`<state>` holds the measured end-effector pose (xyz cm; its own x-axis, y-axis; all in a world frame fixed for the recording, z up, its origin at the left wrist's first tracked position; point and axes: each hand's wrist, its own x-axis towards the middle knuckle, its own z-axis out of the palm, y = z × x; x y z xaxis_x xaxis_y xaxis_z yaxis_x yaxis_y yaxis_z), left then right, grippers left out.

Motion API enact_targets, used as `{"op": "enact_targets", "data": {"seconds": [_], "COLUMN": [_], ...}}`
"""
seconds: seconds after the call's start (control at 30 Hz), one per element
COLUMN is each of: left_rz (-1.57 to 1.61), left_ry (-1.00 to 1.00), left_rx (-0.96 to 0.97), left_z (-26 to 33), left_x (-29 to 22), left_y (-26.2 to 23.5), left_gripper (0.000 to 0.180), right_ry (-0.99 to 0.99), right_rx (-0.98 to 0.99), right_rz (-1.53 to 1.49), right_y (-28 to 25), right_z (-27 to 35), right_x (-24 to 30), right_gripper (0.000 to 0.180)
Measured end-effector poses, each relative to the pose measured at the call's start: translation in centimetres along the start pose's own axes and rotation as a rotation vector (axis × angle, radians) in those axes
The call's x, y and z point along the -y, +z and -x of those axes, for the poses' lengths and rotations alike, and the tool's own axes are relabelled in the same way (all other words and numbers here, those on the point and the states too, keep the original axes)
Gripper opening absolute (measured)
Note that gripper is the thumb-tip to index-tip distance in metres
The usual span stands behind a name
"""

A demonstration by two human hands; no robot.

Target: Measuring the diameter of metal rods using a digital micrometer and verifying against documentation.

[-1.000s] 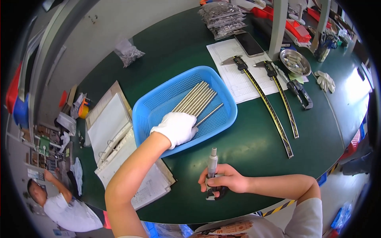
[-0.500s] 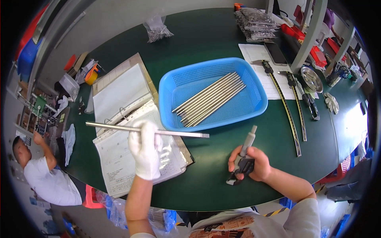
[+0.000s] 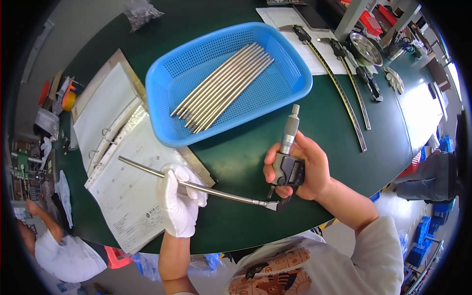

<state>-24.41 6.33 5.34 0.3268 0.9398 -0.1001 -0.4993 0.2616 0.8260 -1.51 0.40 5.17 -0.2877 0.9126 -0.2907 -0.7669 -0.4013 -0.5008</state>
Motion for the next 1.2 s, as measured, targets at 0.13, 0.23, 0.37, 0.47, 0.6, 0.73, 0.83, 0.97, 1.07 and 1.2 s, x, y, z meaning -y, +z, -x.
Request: {"op": "enact_targets", "data": {"seconds": [0.13,0.23,0.37,0.47,0.6,0.73,0.83,0.97,1.07,1.2], "left_rz": [-0.019,-0.046,-0.050,-0.054,-0.094,-0.131,-0.142,-0.135,-0.144,-0.144], "left_ry": [0.018,0.019,0.013,0.024,0.030,0.038,0.044,0.038,0.042,0.043], "left_rx": [0.048,0.069,0.096,0.083,0.075,0.095,0.098,0.100,0.103,0.100], "left_z": [0.39,0.32,0.25,0.15,0.29,0.33,0.36,0.35,0.34,0.35], "left_x": [0.28,0.45,0.45,0.55,0.66,0.78,0.78,0.74,0.80,0.72], "left_y": [-0.32,-0.20,0.01,0.23,0.09,-0.32,-0.35,-0.35,-0.30,-0.22], "left_gripper": [0.025,0.025,0.025,0.025,0.024,0.024,0.024,0.024,0.024,0.024], "right_ry": [0.030,0.058,0.043,0.050,0.057,0.054,0.046,0.039,0.028,0.015], "right_rx": [0.017,-0.024,-0.011,-0.008,-0.005,0.000,0.001,-0.004,0.005,0.015], "right_rz": [-0.072,-0.114,-0.099,-0.101,-0.098,-0.090,-0.087,-0.058,-0.053,-0.020], "right_y": [-0.16,-0.24,-0.42,-0.43,-0.24,-0.15,-0.13,-0.06,-0.17,-0.23], "right_z": [0.39,0.50,0.49,0.53,0.56,0.56,0.49,0.47,0.50,0.43], "right_x": [0.27,0.32,0.30,0.31,0.18,0.05,-0.08,0.03,0.03,-0.09], "right_gripper": [0.063,0.062,0.062,0.061,0.060,0.061,0.061,0.062,0.063,0.061]}}
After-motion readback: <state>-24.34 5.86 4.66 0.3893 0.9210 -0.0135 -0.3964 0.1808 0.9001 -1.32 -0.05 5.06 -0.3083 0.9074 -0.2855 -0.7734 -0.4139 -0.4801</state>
